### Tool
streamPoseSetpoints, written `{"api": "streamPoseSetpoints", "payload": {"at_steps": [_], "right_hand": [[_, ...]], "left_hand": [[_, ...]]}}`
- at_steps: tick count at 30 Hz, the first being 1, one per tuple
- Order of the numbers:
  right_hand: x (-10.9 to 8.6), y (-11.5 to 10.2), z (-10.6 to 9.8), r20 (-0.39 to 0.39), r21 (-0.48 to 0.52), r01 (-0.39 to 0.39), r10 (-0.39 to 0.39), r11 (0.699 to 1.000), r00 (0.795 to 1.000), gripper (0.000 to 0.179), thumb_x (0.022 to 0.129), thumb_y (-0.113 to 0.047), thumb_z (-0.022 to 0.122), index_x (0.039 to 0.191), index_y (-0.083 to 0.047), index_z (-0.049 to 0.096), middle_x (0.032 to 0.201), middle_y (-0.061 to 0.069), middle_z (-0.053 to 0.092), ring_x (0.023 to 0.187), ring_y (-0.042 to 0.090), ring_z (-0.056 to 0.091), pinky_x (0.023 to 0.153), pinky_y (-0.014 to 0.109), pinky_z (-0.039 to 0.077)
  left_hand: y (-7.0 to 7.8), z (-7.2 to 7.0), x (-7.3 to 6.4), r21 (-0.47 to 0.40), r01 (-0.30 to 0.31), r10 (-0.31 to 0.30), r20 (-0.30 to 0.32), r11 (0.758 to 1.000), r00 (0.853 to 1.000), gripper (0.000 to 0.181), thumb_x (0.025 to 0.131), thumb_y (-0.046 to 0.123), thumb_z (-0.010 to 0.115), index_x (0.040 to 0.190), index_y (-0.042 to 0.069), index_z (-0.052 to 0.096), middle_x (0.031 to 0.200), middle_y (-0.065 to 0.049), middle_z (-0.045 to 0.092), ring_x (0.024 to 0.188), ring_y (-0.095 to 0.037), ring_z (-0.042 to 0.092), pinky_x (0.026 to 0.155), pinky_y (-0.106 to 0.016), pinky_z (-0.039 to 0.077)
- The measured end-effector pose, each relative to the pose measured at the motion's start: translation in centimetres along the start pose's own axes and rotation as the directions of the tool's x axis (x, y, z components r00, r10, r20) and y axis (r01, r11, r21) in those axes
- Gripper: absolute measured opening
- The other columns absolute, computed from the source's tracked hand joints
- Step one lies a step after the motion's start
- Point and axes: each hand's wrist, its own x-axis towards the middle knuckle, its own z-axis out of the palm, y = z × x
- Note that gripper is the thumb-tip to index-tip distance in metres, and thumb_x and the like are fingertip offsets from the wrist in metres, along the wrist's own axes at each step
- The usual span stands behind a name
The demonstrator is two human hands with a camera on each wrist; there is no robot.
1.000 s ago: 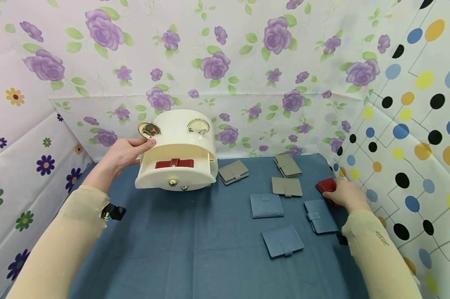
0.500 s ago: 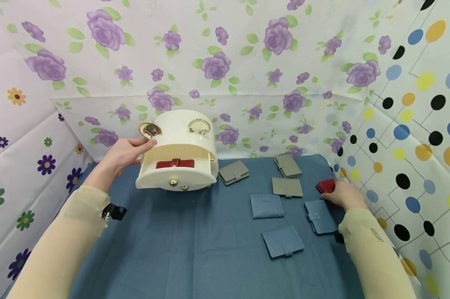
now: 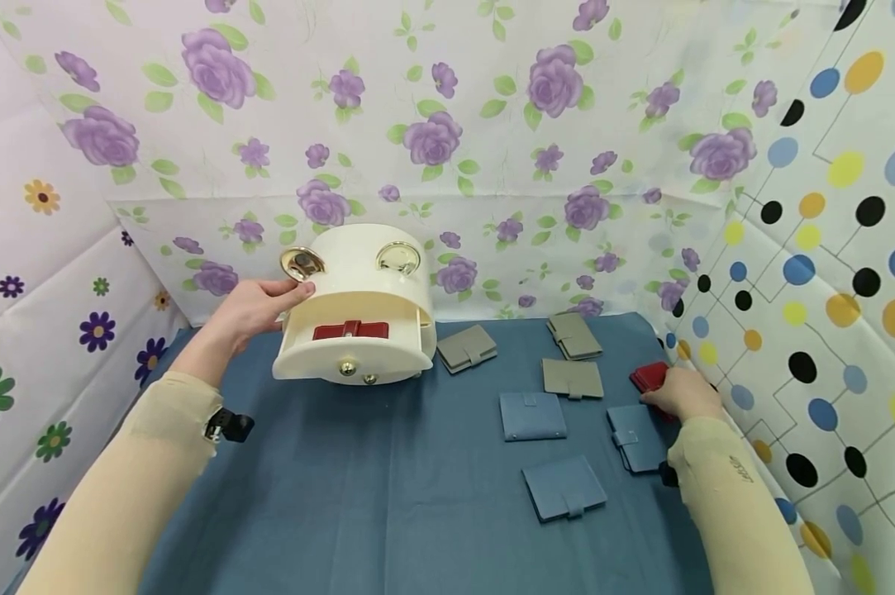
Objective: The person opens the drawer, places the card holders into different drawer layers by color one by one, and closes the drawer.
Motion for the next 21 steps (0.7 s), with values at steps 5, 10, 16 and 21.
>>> {"api": "streamPoseSetpoints", "payload": {"at_steps": [5, 10, 16, 21], "right_hand": [[0.15, -0.14, -0.25, 0.034, -0.007, -0.022, 0.023, 1.0, 0.999, 0.076, 0.092, -0.042, 0.081, 0.117, 0.023, 0.053, 0.098, 0.031, 0.063, 0.086, 0.041, 0.059, 0.073, 0.051, 0.056], [0.27, -0.16, -0.27, 0.058, -0.005, -0.038, 0.038, 0.999, 0.998, 0.087, 0.091, -0.048, 0.082, 0.126, 0.026, 0.05, 0.104, 0.035, 0.062, 0.092, 0.044, 0.058, 0.078, 0.056, 0.058], [0.09, -0.16, -0.34, 0.038, 0.031, -0.051, 0.049, 0.998, 0.998, 0.09, 0.088, -0.049, 0.085, 0.127, 0.024, 0.05, 0.107, 0.036, 0.061, 0.094, 0.046, 0.057, 0.075, 0.054, 0.058], [-0.2, -0.14, -0.38, -0.004, 0.048, -0.035, 0.036, 0.998, 0.999, 0.085, 0.088, -0.046, 0.087, 0.124, 0.022, 0.052, 0.105, 0.035, 0.062, 0.092, 0.046, 0.058, 0.07, 0.049, 0.059]], "left_hand": [[0.04, -0.03, -0.06, 0.002, 0.002, -0.002, -0.001, 1.0, 1.0, 0.102, 0.093, 0.07, 0.072, 0.164, 0.003, 0.041, 0.172, -0.014, 0.033, 0.157, -0.038, 0.034, 0.115, -0.053, 0.049], [-0.04, -0.1, -0.04, 0.014, 0.006, -0.006, -0.006, 1.0, 1.0, 0.101, 0.093, 0.07, 0.072, 0.164, 0.004, 0.041, 0.172, -0.013, 0.033, 0.156, -0.038, 0.035, 0.115, -0.053, 0.049], [0.01, -0.13, 0.11, 0.003, -0.006, 0.006, 0.001, 1.0, 1.0, 0.101, 0.093, 0.071, 0.072, 0.164, 0.006, 0.041, 0.173, -0.013, 0.032, 0.157, -0.038, 0.033, 0.115, -0.054, 0.049], [-0.01, -0.12, 0.12, 0.002, -0.008, 0.008, 0.01, 1.0, 1.0, 0.101, 0.093, 0.07, 0.072, 0.164, 0.006, 0.04, 0.173, -0.013, 0.032, 0.157, -0.038, 0.033, 0.115, -0.054, 0.049]]}}
